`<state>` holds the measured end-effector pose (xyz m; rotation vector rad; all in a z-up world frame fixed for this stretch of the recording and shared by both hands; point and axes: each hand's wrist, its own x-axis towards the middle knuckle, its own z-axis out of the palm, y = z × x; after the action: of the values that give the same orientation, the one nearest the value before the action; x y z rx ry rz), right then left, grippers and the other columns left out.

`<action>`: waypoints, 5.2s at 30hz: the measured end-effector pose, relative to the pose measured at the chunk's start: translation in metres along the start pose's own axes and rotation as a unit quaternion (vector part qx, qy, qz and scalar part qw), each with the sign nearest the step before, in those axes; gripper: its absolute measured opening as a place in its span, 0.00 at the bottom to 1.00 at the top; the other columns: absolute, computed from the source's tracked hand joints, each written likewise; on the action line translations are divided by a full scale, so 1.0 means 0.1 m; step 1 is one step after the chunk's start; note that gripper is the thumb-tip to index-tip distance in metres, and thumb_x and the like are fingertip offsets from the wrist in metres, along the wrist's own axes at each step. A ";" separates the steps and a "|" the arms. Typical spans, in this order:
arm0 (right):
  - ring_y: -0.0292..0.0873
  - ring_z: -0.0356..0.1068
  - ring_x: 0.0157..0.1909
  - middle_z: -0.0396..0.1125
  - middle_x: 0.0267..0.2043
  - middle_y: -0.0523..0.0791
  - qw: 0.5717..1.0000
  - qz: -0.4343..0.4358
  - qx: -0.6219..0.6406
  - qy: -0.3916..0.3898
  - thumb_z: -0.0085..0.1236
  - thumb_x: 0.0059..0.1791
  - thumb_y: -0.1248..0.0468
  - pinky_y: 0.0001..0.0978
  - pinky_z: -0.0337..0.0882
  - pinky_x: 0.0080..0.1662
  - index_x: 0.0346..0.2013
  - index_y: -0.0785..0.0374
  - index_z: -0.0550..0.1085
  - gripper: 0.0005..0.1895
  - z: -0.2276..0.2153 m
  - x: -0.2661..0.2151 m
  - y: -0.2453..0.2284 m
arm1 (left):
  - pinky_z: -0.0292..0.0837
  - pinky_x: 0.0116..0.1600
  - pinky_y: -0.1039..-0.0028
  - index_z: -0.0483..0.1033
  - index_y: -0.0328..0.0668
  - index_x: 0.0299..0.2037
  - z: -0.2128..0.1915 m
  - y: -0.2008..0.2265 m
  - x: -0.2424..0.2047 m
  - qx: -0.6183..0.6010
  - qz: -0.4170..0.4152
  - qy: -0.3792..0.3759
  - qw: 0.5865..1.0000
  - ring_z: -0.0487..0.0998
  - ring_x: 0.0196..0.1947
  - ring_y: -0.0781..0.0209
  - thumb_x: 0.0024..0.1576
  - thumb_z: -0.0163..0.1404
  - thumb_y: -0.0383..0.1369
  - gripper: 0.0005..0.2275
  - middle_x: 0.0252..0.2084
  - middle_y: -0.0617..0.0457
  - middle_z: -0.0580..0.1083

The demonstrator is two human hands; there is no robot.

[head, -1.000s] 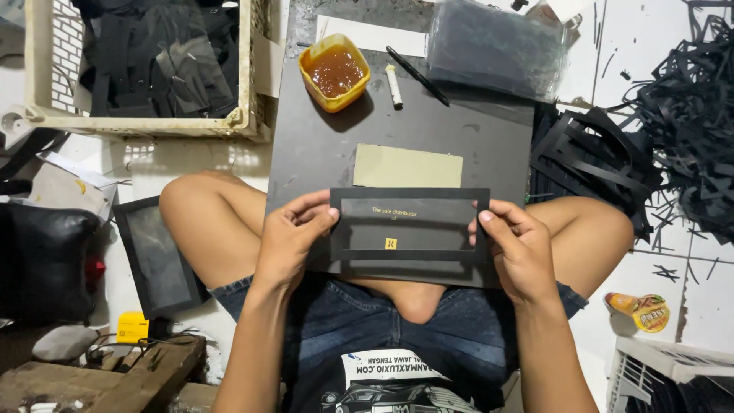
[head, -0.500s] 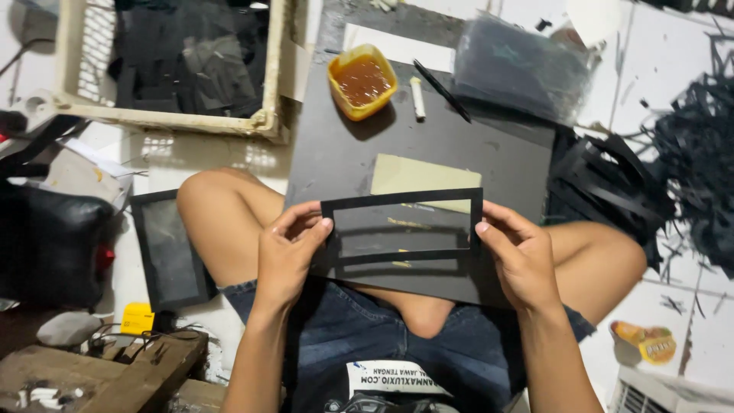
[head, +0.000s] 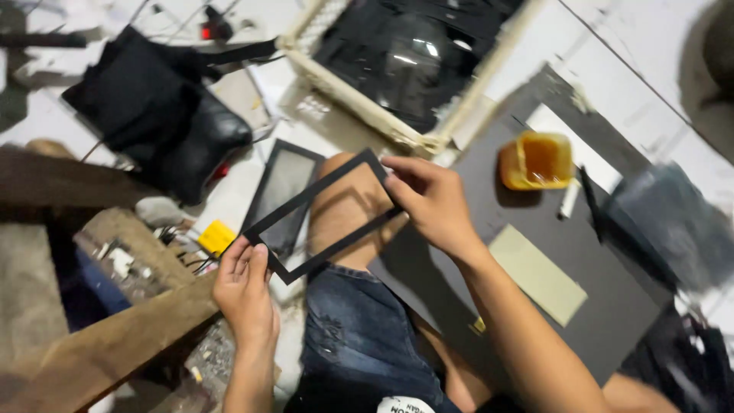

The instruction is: The person sits on the floor with a board on their lap and assembles a sign: they align a black frame border around a foam sign blank, press the frame down, rub along the frame edges with a white stick, then peel the frame off the blank and begin positioning another frame.

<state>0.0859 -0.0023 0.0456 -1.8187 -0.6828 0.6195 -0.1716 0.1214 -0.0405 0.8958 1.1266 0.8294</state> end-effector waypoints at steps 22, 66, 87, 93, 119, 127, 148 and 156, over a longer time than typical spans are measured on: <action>0.55 0.77 0.45 0.77 0.37 0.48 0.961 0.030 -0.196 -0.195 0.61 0.45 0.63 0.48 0.74 0.49 0.42 0.52 0.83 0.12 1.57 1.67 0.88 | 0.84 0.40 0.73 0.72 0.28 0.61 -0.27 -0.86 0.57 0.064 0.029 0.219 0.973 0.81 0.33 0.58 0.57 0.56 0.21 0.20 0.44 0.33 0.76; 0.60 0.76 0.43 0.76 0.38 0.52 0.926 -0.091 -0.294 -0.216 0.54 0.45 0.68 0.51 0.77 0.43 0.43 0.51 0.83 0.16 1.58 1.65 1.02 | 0.83 0.46 0.67 0.68 0.25 0.64 -0.12 -0.62 0.33 0.107 0.019 0.175 0.979 0.80 0.39 0.54 0.52 0.52 0.21 0.25 0.49 0.33 0.71; 0.39 0.75 0.33 0.75 0.31 0.45 0.996 -0.048 -0.066 -0.021 0.47 0.45 0.69 0.33 0.75 0.41 0.43 0.60 0.82 0.18 1.35 1.50 0.82 | 0.59 0.67 0.42 0.59 0.40 0.71 0.79 -0.24 1.17 0.603 0.276 -0.093 0.742 0.58 0.69 0.30 0.44 0.67 0.37 0.43 0.67 0.32 0.60; 0.41 0.75 0.34 0.75 0.30 0.45 0.996 -0.039 -0.073 -0.017 0.48 0.45 0.69 0.36 0.75 0.41 0.43 0.60 0.82 0.17 1.33 1.46 0.71 | 0.58 0.68 0.47 0.60 0.39 0.69 0.75 -0.27 1.20 0.617 0.273 -0.118 0.729 0.61 0.68 0.35 0.48 0.65 0.39 0.38 0.67 0.32 0.59; 0.46 0.76 0.40 0.76 0.33 0.48 0.995 -0.044 -0.088 -0.029 0.50 0.47 0.66 0.40 0.74 0.44 0.46 0.60 0.82 0.17 1.34 1.48 0.78 | 0.64 0.64 0.49 0.53 0.49 0.75 0.76 -0.41 1.39 0.634 0.318 -0.118 0.695 0.66 0.64 0.36 0.42 0.66 0.38 0.48 0.66 0.36 0.59; 0.57 0.77 0.43 0.76 0.35 0.53 0.978 -0.054 -0.179 -0.089 0.51 0.47 0.65 0.48 0.75 0.44 0.49 0.62 0.81 0.18 1.41 1.50 0.78 | 0.52 0.71 0.40 0.52 0.39 0.76 0.66 -0.09 1.04 0.569 0.324 -0.124 0.746 0.57 0.70 0.25 0.51 0.65 0.39 0.44 0.70 0.25 0.56; 0.70 0.73 0.52 0.73 0.47 0.64 0.843 0.021 -0.448 -0.296 0.47 0.52 0.54 0.62 0.73 0.54 0.66 0.54 0.70 0.27 1.63 1.43 0.51 | 0.34 0.78 0.59 0.42 0.50 0.78 0.18 -0.67 0.19 0.018 -0.143 0.126 0.982 0.37 0.79 0.49 0.59 0.47 0.31 0.36 0.80 0.40 0.39; 0.71 0.73 0.52 0.73 0.46 0.64 0.853 0.022 -0.440 -0.280 0.50 0.51 0.54 0.63 0.73 0.53 0.65 0.55 0.71 0.27 1.64 1.41 0.58 | 0.36 0.78 0.57 0.41 0.49 0.78 0.15 -0.65 0.17 0.091 -0.133 0.114 0.980 0.39 0.78 0.47 0.58 0.48 0.33 0.38 0.80 0.40 0.39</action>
<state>0.0815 0.1868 -0.0740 -2.5095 -1.5045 0.9879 -0.1468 0.1078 -0.1029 0.7894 1.5075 0.6245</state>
